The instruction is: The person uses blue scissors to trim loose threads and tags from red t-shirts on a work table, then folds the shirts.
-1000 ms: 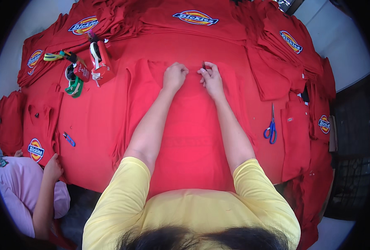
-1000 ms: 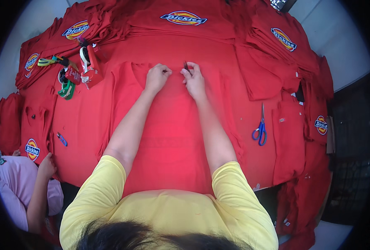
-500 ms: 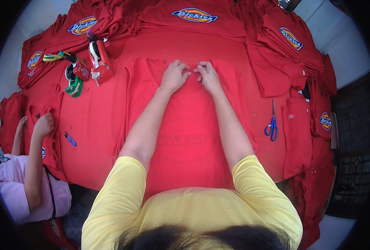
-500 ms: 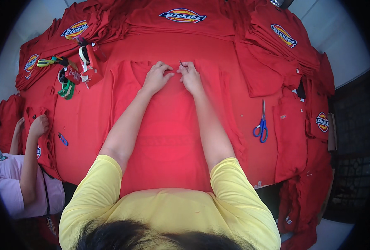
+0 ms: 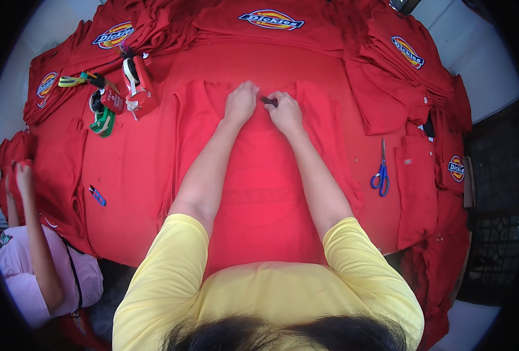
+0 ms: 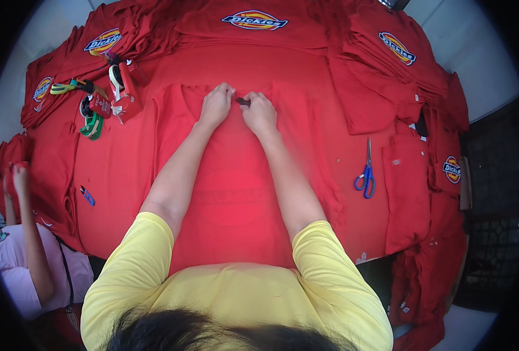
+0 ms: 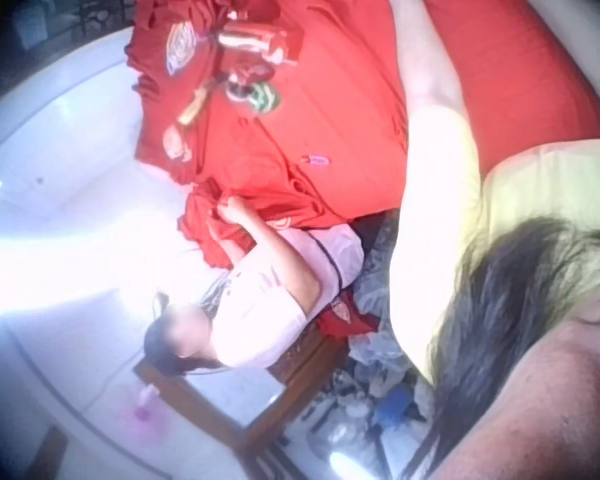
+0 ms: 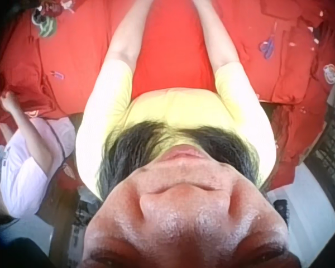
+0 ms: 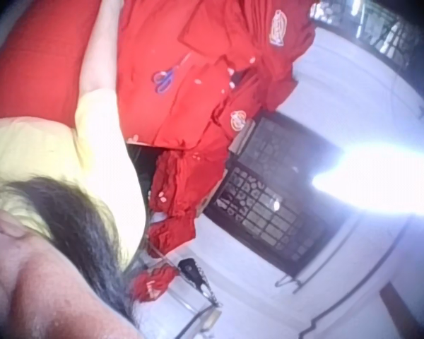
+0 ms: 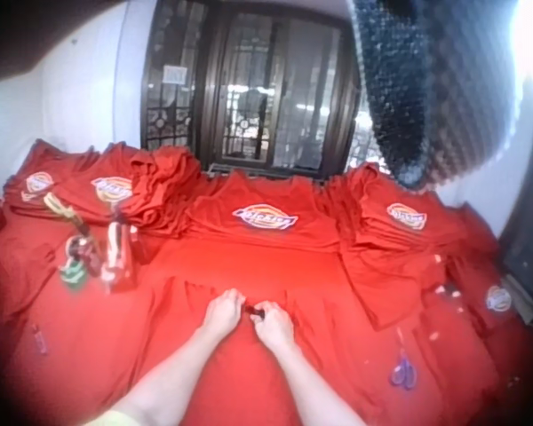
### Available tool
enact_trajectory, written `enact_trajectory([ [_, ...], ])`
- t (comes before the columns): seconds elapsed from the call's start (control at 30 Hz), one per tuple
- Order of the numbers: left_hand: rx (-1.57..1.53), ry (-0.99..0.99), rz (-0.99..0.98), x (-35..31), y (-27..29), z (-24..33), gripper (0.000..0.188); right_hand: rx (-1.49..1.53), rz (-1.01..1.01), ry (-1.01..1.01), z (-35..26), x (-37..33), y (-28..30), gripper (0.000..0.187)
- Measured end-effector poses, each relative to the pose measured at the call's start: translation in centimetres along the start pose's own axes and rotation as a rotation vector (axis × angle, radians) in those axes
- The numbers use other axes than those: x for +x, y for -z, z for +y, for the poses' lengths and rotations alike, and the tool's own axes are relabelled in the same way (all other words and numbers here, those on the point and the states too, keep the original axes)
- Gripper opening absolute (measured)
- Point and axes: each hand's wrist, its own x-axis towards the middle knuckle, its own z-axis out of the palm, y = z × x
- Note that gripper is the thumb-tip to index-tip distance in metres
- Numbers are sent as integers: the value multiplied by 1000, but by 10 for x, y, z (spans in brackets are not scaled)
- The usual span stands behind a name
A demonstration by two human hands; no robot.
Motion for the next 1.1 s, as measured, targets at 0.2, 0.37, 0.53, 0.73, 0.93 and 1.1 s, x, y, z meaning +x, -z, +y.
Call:
enact_trajectory([
  [0.2,-126,-18,-58,0,9,-5,18,-98,69,113,5,-2,-6,24],
  [0.37,-247,-105,-201,-5,22,1,17,566,-2,-143,26,10,-2,29],
  [0.53,-66,-108,-118,-1,14,10,16,520,5,-102,44,22,-16,30],
  [0.73,-106,-24,-108,6,19,-1,17,350,-43,-135,18,13,-1,28],
  [0.93,-188,73,-181,9,19,-5,22,246,-87,-131,4,7,4,26],
  [1.1,-89,28,-122,6,17,0,22,-106,23,35,-12,2,-4,26],
])
